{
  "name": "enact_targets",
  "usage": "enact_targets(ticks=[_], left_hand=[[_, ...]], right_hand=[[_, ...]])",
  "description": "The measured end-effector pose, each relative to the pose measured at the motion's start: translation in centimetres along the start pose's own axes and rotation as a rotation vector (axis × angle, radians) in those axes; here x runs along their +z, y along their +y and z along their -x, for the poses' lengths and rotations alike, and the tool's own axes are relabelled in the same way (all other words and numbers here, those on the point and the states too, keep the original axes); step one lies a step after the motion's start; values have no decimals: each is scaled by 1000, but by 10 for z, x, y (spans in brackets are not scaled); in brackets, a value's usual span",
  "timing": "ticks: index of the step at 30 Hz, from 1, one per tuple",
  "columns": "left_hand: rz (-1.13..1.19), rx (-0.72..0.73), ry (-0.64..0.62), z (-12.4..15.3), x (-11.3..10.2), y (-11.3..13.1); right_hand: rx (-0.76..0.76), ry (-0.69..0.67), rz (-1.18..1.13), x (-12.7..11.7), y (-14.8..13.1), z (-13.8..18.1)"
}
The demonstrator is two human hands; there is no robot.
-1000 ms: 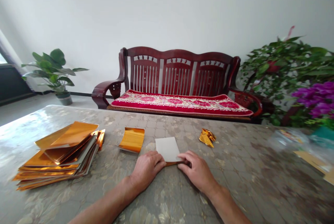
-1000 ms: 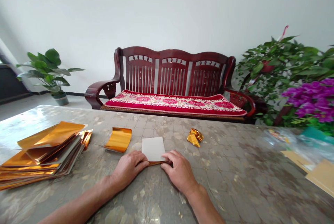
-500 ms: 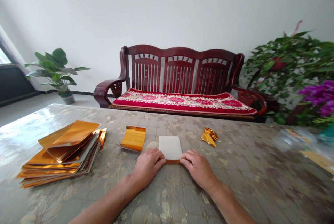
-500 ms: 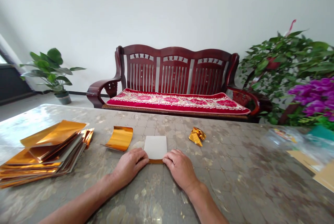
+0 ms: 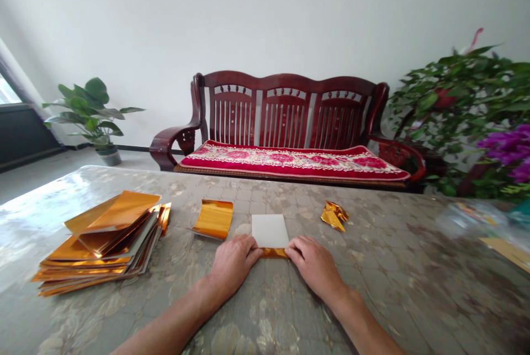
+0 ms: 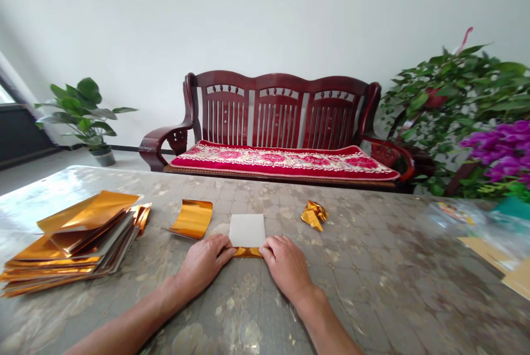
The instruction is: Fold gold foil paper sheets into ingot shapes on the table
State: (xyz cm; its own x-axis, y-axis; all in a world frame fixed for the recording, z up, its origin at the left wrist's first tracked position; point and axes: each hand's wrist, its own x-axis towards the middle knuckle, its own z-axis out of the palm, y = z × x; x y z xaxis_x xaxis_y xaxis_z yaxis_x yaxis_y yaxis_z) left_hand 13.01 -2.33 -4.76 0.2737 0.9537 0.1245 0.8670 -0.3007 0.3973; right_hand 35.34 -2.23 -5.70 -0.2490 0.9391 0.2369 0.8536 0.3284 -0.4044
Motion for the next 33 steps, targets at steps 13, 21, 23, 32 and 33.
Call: enact_targets(ticks=[13, 21, 23, 32, 33], left_hand=[[-52, -24, -13, 1, -1, 0], [-85, -13, -20, 2, -1, 3], [-103, -16, -17, 2, -1, 3], [-150, -18, -27, 1, -1, 5], [-153, -20, -30, 1, -1, 5]], right_hand=[[-94, 34, 285, 4, -1, 0], [-107, 30, 333, 1, -1, 3], [-104, 29, 340, 1, -2, 2], [-72, 26, 353, 3, -3, 1], [-69, 27, 345, 3, -3, 1]])
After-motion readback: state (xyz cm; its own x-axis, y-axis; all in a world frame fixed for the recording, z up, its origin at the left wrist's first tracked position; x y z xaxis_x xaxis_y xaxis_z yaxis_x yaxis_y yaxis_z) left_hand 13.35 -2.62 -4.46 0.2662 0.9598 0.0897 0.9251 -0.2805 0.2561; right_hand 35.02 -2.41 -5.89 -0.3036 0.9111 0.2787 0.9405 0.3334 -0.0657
